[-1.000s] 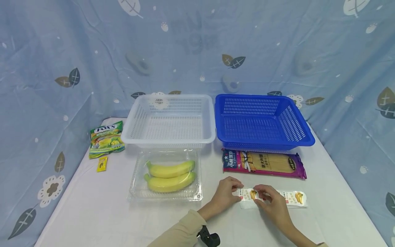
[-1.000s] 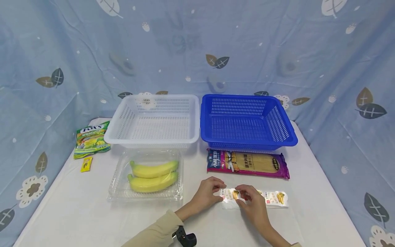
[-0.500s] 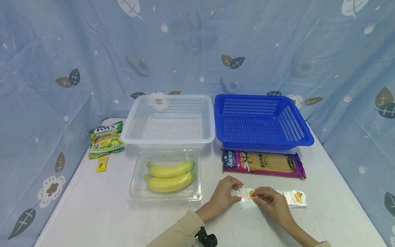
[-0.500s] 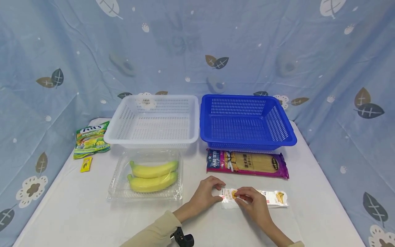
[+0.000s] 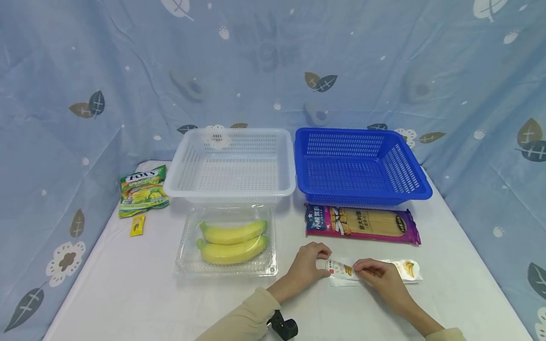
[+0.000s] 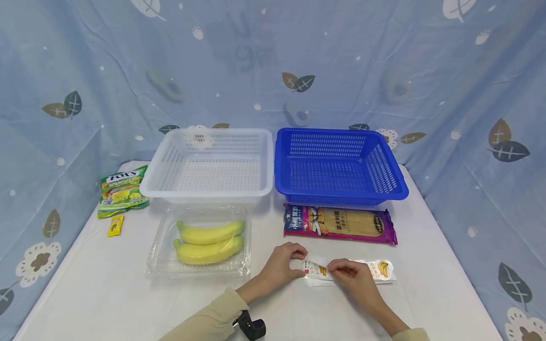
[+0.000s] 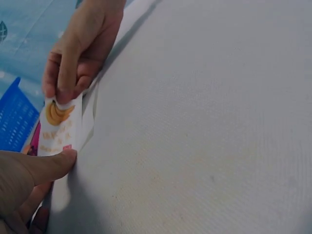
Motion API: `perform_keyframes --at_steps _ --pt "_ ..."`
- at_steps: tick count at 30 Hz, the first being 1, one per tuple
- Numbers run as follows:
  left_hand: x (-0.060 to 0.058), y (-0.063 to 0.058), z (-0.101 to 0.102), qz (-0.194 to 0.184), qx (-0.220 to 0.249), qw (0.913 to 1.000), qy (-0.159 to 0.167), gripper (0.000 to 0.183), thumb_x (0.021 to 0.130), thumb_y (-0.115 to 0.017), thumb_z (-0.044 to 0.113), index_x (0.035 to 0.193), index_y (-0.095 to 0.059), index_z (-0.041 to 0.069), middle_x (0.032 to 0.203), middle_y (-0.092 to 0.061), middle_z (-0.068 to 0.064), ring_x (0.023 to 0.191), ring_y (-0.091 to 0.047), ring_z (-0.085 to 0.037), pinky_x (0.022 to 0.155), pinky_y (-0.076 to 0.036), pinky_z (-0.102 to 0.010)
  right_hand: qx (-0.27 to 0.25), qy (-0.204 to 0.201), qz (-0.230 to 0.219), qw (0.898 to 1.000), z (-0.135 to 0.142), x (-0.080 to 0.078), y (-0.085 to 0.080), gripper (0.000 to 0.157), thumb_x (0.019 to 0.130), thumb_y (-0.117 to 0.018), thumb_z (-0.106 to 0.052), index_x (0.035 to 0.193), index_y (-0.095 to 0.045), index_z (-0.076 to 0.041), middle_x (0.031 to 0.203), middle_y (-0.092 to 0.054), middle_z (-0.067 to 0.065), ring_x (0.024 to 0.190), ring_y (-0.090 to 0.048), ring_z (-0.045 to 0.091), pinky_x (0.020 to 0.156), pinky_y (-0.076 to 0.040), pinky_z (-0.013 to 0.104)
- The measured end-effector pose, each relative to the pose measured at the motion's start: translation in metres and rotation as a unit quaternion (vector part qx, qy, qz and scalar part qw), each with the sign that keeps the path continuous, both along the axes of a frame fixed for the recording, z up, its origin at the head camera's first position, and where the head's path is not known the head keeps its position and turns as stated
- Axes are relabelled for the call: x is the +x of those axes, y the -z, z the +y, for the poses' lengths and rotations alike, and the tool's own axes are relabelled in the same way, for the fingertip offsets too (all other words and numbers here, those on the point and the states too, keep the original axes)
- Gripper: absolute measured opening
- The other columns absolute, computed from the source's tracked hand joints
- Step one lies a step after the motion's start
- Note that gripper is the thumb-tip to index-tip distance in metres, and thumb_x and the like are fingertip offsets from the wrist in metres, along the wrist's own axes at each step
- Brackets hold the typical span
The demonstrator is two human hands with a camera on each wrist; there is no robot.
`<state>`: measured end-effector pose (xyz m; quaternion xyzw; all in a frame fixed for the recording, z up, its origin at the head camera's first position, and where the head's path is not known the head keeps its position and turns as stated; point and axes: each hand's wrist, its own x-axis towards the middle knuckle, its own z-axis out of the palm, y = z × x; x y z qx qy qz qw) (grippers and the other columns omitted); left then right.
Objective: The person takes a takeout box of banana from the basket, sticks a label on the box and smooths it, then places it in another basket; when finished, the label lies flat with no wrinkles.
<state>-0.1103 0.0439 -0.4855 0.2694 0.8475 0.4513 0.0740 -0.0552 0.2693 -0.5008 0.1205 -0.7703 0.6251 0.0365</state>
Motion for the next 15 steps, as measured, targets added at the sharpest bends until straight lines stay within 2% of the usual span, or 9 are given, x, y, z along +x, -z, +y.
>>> perform_keyframes --at_steps 4,7,10,13,15 --pt "0.0 -0.002 0.001 0.011 -0.039 0.9992 0.0 0.032 0.071 -0.084 0.009 0.1 -0.07 0.008 0.098 -0.064 0.0 0.095 -0.06 -0.01 0.089 -0.044 -0.025 -0.07 -0.059 -0.039 0.995 0.011 -0.001 0.001 0.024 0.085 -0.057 0.018 0.095 -0.072 0.001 0.103 -0.071 0.002 0.099 -0.063 0.002 0.084 -0.05 0.017" --pt "0.0 -0.003 0.001 0.02 -0.064 0.9978 0.003 0.029 0.073 -0.084 0.014 0.099 -0.072 0.009 0.1 -0.064 -0.001 0.096 -0.058 -0.012 0.088 -0.046 -0.024 -0.104 -0.081 -0.061 0.989 0.015 -0.002 0.0 0.029 0.086 -0.054 0.019 0.096 -0.072 -0.001 0.105 -0.07 0.001 0.101 -0.062 0.003 0.086 -0.049 0.017" --pt "-0.001 -0.002 0.0 0.022 -0.05 0.9985 0.005 0.037 0.072 -0.084 0.015 0.107 -0.072 0.01 0.106 -0.063 -0.001 0.1 -0.057 -0.012 0.091 -0.045 -0.024 -0.064 -0.051 -0.074 0.994 0.015 -0.002 -0.003 0.022 0.087 -0.058 0.013 0.096 -0.072 0.0 0.104 -0.07 0.002 0.099 -0.063 0.002 0.084 -0.05 0.016" --pt "-0.002 0.001 -0.003 0.032 0.0 0.9994 0.009 0.05 0.07 -0.085 0.012 0.117 -0.067 0.009 0.111 -0.062 -0.003 0.103 -0.058 -0.013 0.094 -0.044 -0.025 -0.002 0.004 -0.101 0.995 0.011 -0.005 -0.006 0.012 0.088 -0.064 0.004 0.098 -0.07 0.005 0.102 -0.071 0.001 0.095 -0.064 0.001 0.079 -0.052 0.017" --pt "-0.003 0.003 -0.004 0.033 0.038 0.9986 0.017 0.056 0.07 -0.085 0.009 0.122 -0.063 0.008 0.113 -0.061 -0.004 0.103 -0.06 -0.012 0.096 -0.043 -0.024 0.022 0.03 -0.125 0.992 0.008 -0.006 -0.008 0.016 0.087 -0.067 0.0 0.1 -0.068 0.01 0.1 -0.072 0.0 0.093 -0.065 0.003 0.077 -0.053 0.018"
